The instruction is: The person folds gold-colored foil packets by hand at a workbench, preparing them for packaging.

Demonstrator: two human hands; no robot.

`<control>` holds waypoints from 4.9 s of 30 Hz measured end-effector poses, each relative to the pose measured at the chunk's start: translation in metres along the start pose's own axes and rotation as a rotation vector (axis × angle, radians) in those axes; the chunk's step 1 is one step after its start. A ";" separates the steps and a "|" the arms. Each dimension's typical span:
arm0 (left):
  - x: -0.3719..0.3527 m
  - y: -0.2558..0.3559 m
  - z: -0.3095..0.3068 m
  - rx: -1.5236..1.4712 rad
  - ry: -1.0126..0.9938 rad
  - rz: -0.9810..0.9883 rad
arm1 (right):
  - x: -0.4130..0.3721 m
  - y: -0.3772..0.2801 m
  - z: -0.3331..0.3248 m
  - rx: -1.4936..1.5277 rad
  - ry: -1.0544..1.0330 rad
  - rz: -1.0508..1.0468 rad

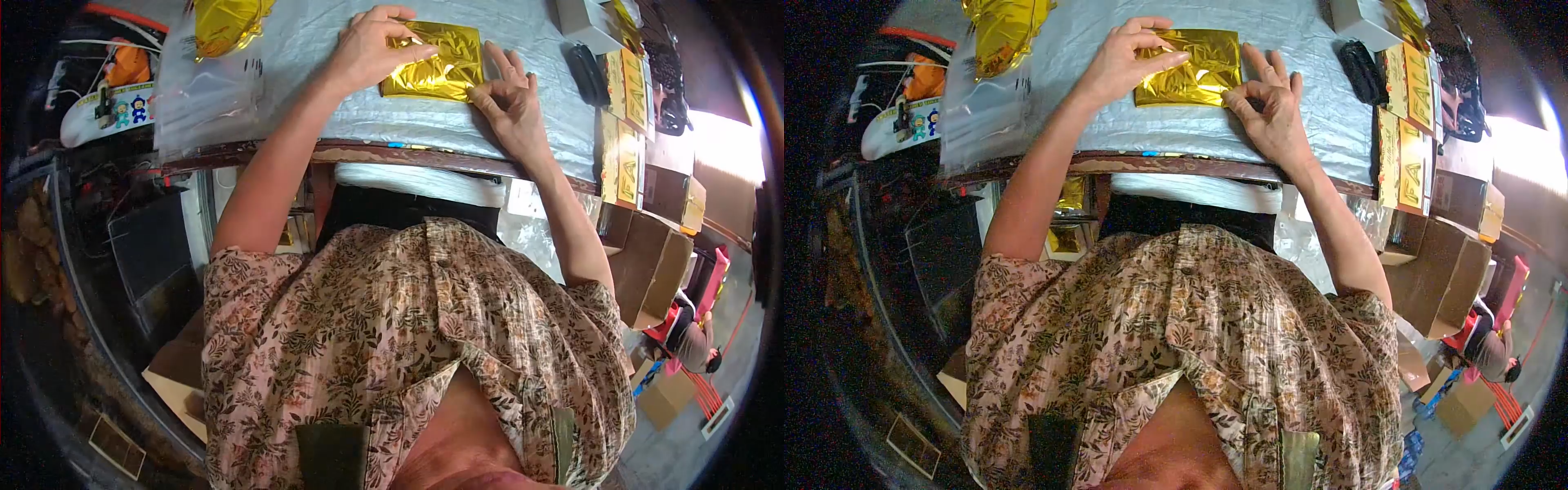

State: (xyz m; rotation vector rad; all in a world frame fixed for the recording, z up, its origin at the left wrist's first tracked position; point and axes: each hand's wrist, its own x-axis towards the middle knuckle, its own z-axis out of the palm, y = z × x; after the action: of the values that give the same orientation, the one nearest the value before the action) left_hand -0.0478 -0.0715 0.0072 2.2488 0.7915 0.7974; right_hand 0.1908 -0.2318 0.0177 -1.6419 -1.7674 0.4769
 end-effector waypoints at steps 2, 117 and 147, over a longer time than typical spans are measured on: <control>0.000 0.001 0.001 -0.074 -0.008 -0.036 | -0.001 -0.002 -0.001 -0.014 -0.009 -0.001; -0.049 0.111 0.020 -1.342 0.307 -0.594 | 0.020 -0.038 -0.017 0.872 0.202 0.357; -0.006 0.144 0.008 -1.078 -0.102 -0.436 | -0.108 -0.014 -0.126 0.732 0.485 0.493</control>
State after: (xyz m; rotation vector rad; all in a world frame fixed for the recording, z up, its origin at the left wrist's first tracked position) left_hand 0.0001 -0.1692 0.1021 1.0983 0.5573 0.6502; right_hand 0.2650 -0.3613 0.0925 -1.4575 -0.6943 0.7578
